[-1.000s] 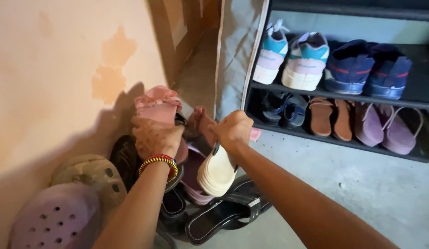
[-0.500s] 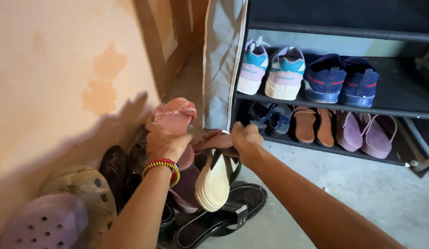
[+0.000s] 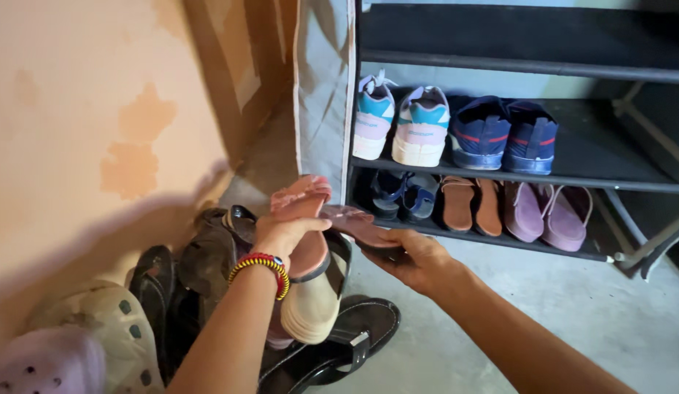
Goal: The person organizes a pile of shoes and sandals by picking them up one by one and placing them neatly on a multi-tiered shoe rack. They handle various types of footwear, including sneakers, sandals, and clogs, arranging them in pairs on the shelves.
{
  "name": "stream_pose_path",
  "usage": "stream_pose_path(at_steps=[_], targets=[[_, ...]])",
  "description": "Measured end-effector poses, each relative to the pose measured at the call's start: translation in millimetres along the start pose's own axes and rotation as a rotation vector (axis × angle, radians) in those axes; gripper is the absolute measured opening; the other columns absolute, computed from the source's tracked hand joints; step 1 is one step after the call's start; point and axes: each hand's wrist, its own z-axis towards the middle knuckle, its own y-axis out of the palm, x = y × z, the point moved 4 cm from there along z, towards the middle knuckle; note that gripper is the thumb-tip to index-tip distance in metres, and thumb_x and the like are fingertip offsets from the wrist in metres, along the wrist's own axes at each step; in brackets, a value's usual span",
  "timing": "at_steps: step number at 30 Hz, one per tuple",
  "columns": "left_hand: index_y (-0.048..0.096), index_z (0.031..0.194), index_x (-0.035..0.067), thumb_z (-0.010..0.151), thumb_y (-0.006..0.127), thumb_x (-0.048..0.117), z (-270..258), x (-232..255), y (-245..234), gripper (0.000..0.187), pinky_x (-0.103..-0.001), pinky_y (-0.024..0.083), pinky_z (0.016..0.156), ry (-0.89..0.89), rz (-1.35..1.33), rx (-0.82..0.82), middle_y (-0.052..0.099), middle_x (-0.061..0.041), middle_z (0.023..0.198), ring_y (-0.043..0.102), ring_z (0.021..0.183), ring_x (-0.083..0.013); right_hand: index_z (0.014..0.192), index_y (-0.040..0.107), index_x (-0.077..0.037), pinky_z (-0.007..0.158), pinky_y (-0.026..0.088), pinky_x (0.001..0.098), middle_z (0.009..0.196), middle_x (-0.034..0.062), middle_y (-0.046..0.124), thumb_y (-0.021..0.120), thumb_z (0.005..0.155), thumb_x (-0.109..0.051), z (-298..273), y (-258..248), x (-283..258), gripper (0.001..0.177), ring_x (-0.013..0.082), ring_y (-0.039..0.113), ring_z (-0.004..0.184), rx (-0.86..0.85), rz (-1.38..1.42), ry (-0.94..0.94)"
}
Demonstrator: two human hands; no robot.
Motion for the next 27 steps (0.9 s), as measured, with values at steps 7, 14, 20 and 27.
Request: stream_pose_path(at_steps=[7, 14, 20, 27], targets=[[0.069, 0.110, -0.005, 0.060, 0.090, -0.002, -17, -9, 49, 0.055, -0.042, 0.059, 0.088, -0.004, -0.315, -0.366, 0.074, -0.011, 0.106, 0.072, 0.101, -0.0268, 0.127, 0.053, 0.008, 0.103, 0.051, 0.0445, 0.128, 0.0193, 0.059, 0.067, 0.083, 0.005, -27, -24, -21, 0.046, 0.0325, 0.065, 0.119, -0.040, 0.034, 0.027], [0.069, 0.117, -0.003, 0.071, 0.079, -0.005, -34, -16, 80, 0.047, -0.037, 0.056, 0.091, -0.100, -0.421, -0.241, 0.076, -0.012, 0.111, 0.073, 0.103, -0.0251, 0.125, 0.058, 0.007, 0.104, 0.049, 0.0375, 0.124, 0.0160, 0.067, 0.069, 0.082, 0.003, -47, -50, -27, 0.045, 0.0240, 0.067, 0.115, -0.179, -0.127, 0.090], [0.070, 0.114, -0.009, 0.076, 0.075, -0.006, -47, -23, 92, 0.039, -0.042, 0.061, 0.086, -0.198, -0.373, -0.296, 0.077, -0.018, 0.109, 0.076, 0.098, -0.0306, 0.127, 0.059, 0.005, 0.103, 0.053, 0.0374, 0.123, 0.0131, 0.069, 0.074, 0.081, -0.005, -60, -75, -38, 0.049, 0.0204, 0.068, 0.111, -0.254, -0.372, 0.068], [0.071, 0.107, -0.009, 0.077, 0.070, -0.007, -44, -46, 117, 0.031, -0.045, 0.059, 0.077, -0.207, -0.365, -0.302, 0.074, -0.016, 0.094, 0.073, 0.084, -0.0297, 0.125, 0.060, -0.002, 0.101, 0.053, 0.0390, 0.119, 0.0104, 0.071, 0.076, 0.078, -0.001, -61, -107, -40, 0.050, 0.0198, 0.068, 0.110, -0.103, -0.424, 0.094]])
